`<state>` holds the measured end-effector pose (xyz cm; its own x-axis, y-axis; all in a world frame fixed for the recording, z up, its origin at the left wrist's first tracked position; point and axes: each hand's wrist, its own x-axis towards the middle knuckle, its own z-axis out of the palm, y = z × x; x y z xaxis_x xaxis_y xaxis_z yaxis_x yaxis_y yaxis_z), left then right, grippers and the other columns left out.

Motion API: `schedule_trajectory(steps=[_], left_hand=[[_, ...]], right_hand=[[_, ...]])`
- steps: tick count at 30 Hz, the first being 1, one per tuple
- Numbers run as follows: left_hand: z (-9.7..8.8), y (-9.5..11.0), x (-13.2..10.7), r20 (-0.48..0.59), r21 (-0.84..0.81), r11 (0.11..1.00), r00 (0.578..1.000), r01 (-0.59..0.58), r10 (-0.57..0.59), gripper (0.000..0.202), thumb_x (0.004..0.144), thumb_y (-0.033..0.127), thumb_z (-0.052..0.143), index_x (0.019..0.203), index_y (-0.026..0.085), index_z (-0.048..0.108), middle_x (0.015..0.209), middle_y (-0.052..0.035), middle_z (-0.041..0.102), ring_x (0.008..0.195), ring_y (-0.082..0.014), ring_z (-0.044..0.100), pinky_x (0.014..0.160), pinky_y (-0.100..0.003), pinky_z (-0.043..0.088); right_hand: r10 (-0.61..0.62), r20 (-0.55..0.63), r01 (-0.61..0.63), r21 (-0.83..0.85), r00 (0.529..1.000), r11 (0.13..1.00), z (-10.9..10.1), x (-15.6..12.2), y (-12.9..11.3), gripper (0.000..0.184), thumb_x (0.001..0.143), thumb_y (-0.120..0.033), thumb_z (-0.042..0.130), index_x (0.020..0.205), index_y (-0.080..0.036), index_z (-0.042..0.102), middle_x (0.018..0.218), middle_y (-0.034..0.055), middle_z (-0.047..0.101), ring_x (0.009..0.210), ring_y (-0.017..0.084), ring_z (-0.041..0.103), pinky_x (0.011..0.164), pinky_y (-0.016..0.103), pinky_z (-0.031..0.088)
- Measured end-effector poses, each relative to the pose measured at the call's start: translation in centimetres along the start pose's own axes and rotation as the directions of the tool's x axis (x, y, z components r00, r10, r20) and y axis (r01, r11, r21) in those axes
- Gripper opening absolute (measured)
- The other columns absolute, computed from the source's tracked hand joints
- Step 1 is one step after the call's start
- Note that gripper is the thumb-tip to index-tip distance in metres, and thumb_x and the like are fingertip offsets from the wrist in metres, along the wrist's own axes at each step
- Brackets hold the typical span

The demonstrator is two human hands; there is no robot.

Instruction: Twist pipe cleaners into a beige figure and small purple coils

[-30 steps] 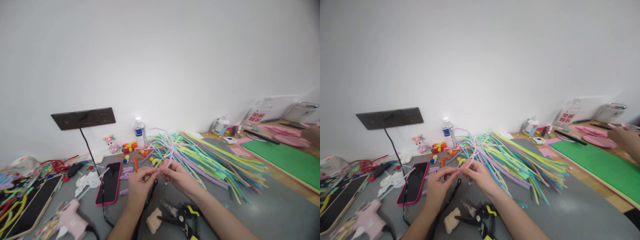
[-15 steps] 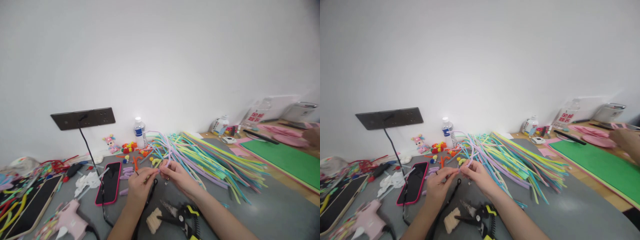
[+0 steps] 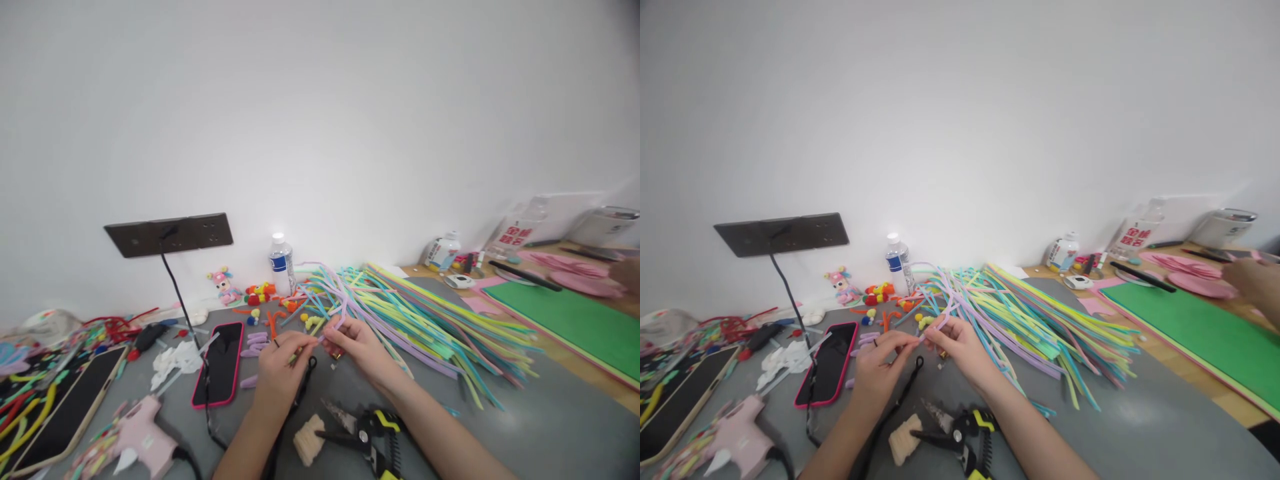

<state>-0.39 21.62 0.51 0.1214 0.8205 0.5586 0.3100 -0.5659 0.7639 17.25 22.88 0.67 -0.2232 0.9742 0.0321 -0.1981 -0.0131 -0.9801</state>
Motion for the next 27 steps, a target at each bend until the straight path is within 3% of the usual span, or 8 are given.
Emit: schedule_trajectory(steps=[4, 7, 10, 13, 17, 20, 27], left_hand=[[0.1, 0.2, 0.1, -0.015, -0.043, 0.999, 0.999, 0.028, -0.029, 0.014, 0.083, 0.021, 0.065, 0.076, 0.025, 0.077, 0.076, -0.0039, 0.076, 0.069, -0.0196, 0.068, 0.068, -0.028, 0.053], [0.5, 0.2, 0.2, -0.031, -0.183, 0.969, 0.984, 0.165, -0.174, 0.009, 0.079, 0.026, 0.07, 0.072, 0.022, 0.074, 0.073, -0.004, 0.075, 0.07, -0.0201, 0.068, 0.068, -0.029, 0.054], [1.1, -0.1, 0.2, 0.053, -0.431, 0.829, 0.927, 0.357, -0.371, 0.015, 0.072, 0.031, 0.078, 0.079, 0.019, 0.074, 0.075, -0.0045, 0.076, 0.069, -0.0198, 0.069, 0.065, -0.028, 0.055], [1.7, -0.3, 0.2, 0.149, -0.56, 0.692, 0.877, 0.456, -0.457, 0.026, 0.065, 0.034, 0.084, 0.082, 0.016, 0.074, 0.071, -0.0039, 0.075, 0.063, -0.0167, 0.066, 0.059, -0.025, 0.053], [1.9, -0.2, 0.3, 0.079, -0.605, 0.653, 0.85, 0.455, -0.52, 0.032, 0.06, 0.041, 0.087, 0.072, 0.015, 0.072, 0.065, -0.0011, 0.07, 0.057, -0.0118, 0.058, 0.052, -0.021, 0.047], [1.8, 0.0, 0.5, 0.054, -0.629, 0.634, 0.839, 0.45, -0.541, 0.036, 0.061, 0.046, 0.086, 0.074, 0.016, 0.071, 0.072, -0.0019, 0.07, 0.062, -0.0128, 0.06, 0.051, -0.02, 0.046], [2.0, 0.0, 0.4, 0.143, -0.665, 0.55, 0.809, 0.505, -0.571, 0.036, 0.058, 0.041, 0.088, 0.075, 0.016, 0.068, 0.066, 0.0012, 0.066, 0.062, -0.0124, 0.059, 0.053, -0.02, 0.046]], right_hand=[[0.003, -0.003, -0.003, 0.05, 1.0, 0.999, 0.1, -0.1, 0.0, 0.042, 0.07, -0.054, 0.08, 0.07, -0.018, 0.059, 0.06, -0.0024, 0.061, 0.056, 0.012, 0.053, 0.056, 0.025, 0.037], [0.048, 0.032, -0.053, 0.158, 0.998, 0.986, 0.3, -0.1, -0.1, 0.041, 0.068, -0.052, 0.083, 0.075, -0.018, 0.062, 0.067, -0.0005, 0.065, 0.057, 0.012, 0.056, 0.056, 0.024, 0.037], [0.078, 0.06, -0.091, 0.257, 0.995, 0.962, 0.5, -0.2, 0.0, 0.04, 0.065, -0.048, 0.086, 0.076, -0.017, 0.063, 0.068, -0.0006, 0.066, 0.058, 0.011, 0.056, 0.056, 0.024, 0.038], [0.086, 0.068, -0.101, 0.266, 0.994, 0.959, 0.6, -0.2, 0.0, 0.038, 0.064, -0.045, 0.087, 0.072, -0.017, 0.063, 0.063, -0.0024, 0.064, 0.057, 0.01, 0.055, 0.058, 0.024, 0.038], [0.101, 0.083, -0.115, 0.198, 0.991, 0.973, 0.5, -0.2, -0.1, 0.039, 0.067, -0.049, 0.085, 0.072, -0.017, 0.064, 0.065, -0.0015, 0.063, 0.058, 0.011, 0.055, 0.057, 0.024, 0.036], [0.088, 0.062, -0.097, 0.166, 0.994, 0.981, 0.4, -0.1, -0.1, 0.041, 0.067, -0.052, 0.084, 0.071, -0.017, 0.062, 0.062, -0.0028, 0.06, 0.055, 0.01, 0.051, 0.055, 0.024, 0.035], [0.051, 0.065, -0.053, 0.039, 0.997, 0.998, 0.2, 0.2, 0.6, 0.042, 0.069, -0.054, 0.08, 0.068, -0.017, 0.06, 0.057, -0.0037, 0.056, 0.052, 0.01, 0.045, 0.055, 0.025, 0.034]])
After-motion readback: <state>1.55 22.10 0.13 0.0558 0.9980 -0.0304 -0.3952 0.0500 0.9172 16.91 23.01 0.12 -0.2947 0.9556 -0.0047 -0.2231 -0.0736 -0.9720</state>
